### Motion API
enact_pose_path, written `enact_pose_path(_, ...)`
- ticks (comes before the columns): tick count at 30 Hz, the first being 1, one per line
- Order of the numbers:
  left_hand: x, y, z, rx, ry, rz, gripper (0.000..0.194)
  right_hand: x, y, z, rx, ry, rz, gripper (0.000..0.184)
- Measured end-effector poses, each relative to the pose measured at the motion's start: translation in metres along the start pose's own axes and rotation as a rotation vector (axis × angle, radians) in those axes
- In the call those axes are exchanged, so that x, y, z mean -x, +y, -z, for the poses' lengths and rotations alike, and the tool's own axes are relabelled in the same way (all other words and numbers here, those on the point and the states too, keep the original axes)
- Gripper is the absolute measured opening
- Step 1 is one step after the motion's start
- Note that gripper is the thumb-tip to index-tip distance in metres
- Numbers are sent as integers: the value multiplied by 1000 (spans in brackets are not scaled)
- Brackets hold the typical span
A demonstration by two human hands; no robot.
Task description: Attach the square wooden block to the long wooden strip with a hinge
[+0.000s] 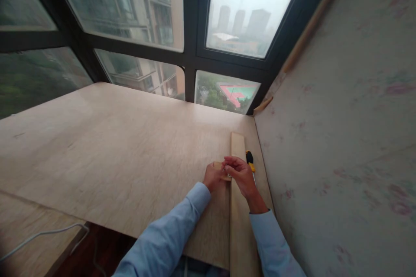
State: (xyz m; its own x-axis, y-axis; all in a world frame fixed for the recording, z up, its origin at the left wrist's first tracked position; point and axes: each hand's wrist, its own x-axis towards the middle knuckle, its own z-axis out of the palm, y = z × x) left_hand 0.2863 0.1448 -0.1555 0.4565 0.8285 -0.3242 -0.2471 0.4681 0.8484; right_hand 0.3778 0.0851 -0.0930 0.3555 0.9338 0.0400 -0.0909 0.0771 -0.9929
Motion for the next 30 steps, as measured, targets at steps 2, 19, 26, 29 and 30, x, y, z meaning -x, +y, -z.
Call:
enact_pose_path(2,0,0,0,34,24,31,18,-1,9,19,-9,92,49,34)
enact_pose_path(19,5,13,-5,-45,130,87,26,3,38,45,301,-7,133,30)
enact_pose_path(26,6,15,-5,3,107,85,36,4,43,45,389,-41,168,21)
enact_pose_path(29,4,12,-4,13,90,89,38,6,42,45,401,-39,167,21)
enact_pose_path(30,4,12,-4,14,93,92,38,6,41,45,403,-40,168,21)
